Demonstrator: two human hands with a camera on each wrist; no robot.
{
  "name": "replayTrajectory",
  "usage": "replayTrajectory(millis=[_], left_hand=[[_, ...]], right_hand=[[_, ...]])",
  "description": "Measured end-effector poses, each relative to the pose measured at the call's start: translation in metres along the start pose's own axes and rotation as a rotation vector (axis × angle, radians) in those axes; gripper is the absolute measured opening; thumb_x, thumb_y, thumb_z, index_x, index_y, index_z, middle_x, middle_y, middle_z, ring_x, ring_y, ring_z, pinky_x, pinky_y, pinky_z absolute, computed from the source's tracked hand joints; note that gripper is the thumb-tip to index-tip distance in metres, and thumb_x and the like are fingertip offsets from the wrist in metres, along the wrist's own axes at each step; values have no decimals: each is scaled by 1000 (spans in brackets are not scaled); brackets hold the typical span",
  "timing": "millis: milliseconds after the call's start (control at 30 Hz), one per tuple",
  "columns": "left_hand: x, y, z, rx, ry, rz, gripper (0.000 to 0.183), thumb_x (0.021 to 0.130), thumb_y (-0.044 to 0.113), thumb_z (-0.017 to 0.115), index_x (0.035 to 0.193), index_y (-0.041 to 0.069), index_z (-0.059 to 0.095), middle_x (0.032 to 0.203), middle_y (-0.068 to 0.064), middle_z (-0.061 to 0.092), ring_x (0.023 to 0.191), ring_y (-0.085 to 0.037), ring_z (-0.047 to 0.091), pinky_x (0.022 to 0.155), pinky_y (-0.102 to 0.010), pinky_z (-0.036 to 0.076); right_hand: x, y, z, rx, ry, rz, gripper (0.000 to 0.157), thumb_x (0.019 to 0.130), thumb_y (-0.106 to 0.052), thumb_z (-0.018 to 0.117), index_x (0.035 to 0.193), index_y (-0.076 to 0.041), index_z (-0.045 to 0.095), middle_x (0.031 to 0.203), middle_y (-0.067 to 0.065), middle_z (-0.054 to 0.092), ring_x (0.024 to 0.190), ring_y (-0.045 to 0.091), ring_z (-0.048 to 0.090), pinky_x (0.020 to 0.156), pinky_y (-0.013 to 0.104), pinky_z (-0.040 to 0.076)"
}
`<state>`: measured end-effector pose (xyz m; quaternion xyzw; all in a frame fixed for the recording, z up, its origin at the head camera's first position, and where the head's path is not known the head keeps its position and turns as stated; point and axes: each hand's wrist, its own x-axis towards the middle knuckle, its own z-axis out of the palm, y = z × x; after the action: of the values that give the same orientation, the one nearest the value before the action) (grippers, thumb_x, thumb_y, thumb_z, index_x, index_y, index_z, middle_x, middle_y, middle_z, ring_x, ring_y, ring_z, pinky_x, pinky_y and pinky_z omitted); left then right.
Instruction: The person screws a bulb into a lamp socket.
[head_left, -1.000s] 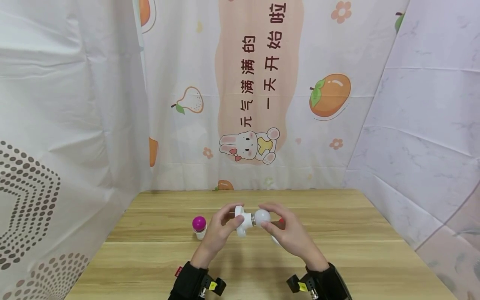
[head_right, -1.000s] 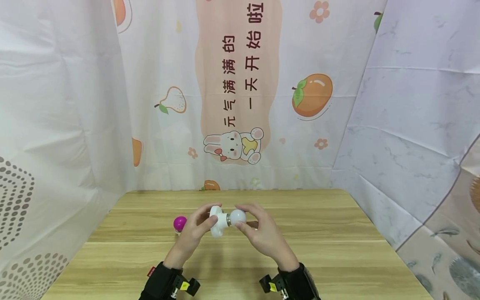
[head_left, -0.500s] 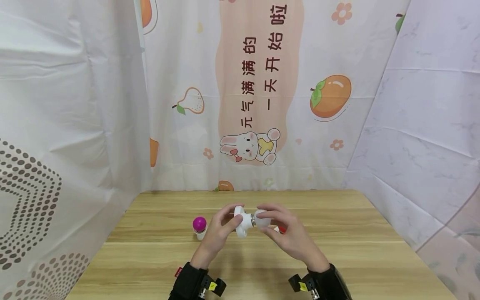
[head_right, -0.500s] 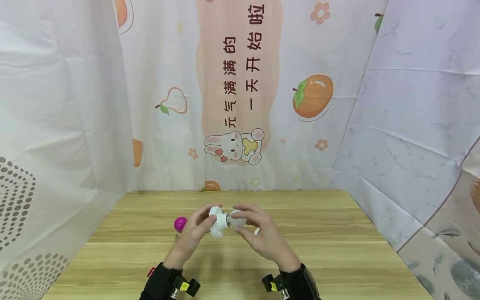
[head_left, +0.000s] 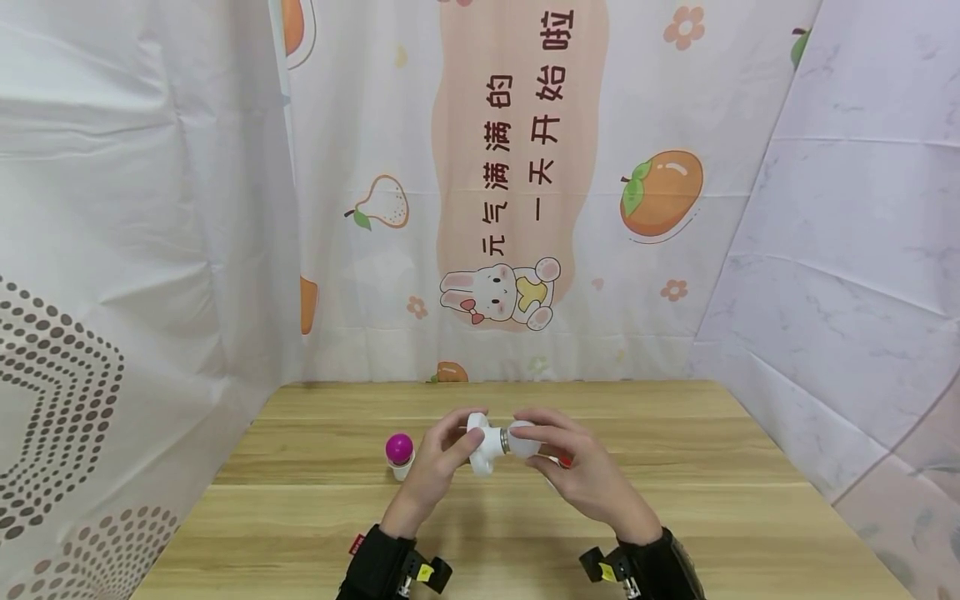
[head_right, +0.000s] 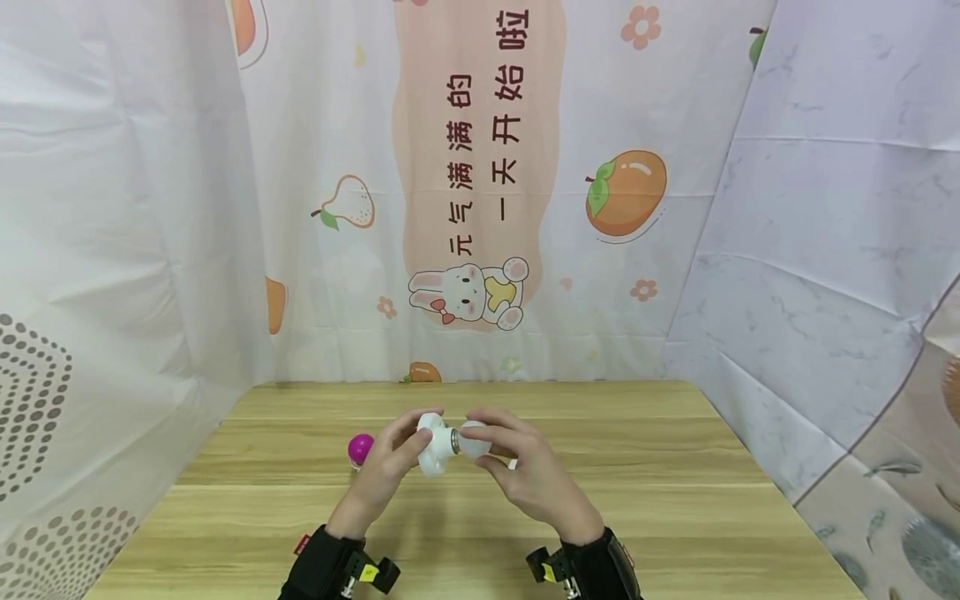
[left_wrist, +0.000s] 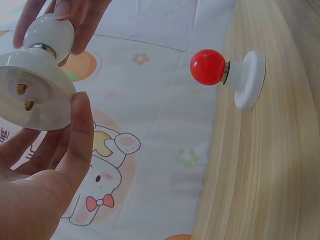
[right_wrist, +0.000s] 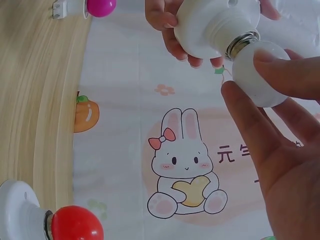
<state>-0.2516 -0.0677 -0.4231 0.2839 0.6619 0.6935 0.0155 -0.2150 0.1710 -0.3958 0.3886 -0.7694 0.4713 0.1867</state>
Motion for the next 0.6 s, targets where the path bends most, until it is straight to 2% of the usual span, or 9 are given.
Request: replayTrajectory(millis=[600], left_hand=[[-1,1,1,27,8,4,40,103,23,57,139,6,57,122,-15,58,105,-27,59,86,-33,56]], right_hand=[[0,-1,1,48,11,86,46,86,12,73,128,-7,69,131,13,60,113,26,63,80,33,60]])
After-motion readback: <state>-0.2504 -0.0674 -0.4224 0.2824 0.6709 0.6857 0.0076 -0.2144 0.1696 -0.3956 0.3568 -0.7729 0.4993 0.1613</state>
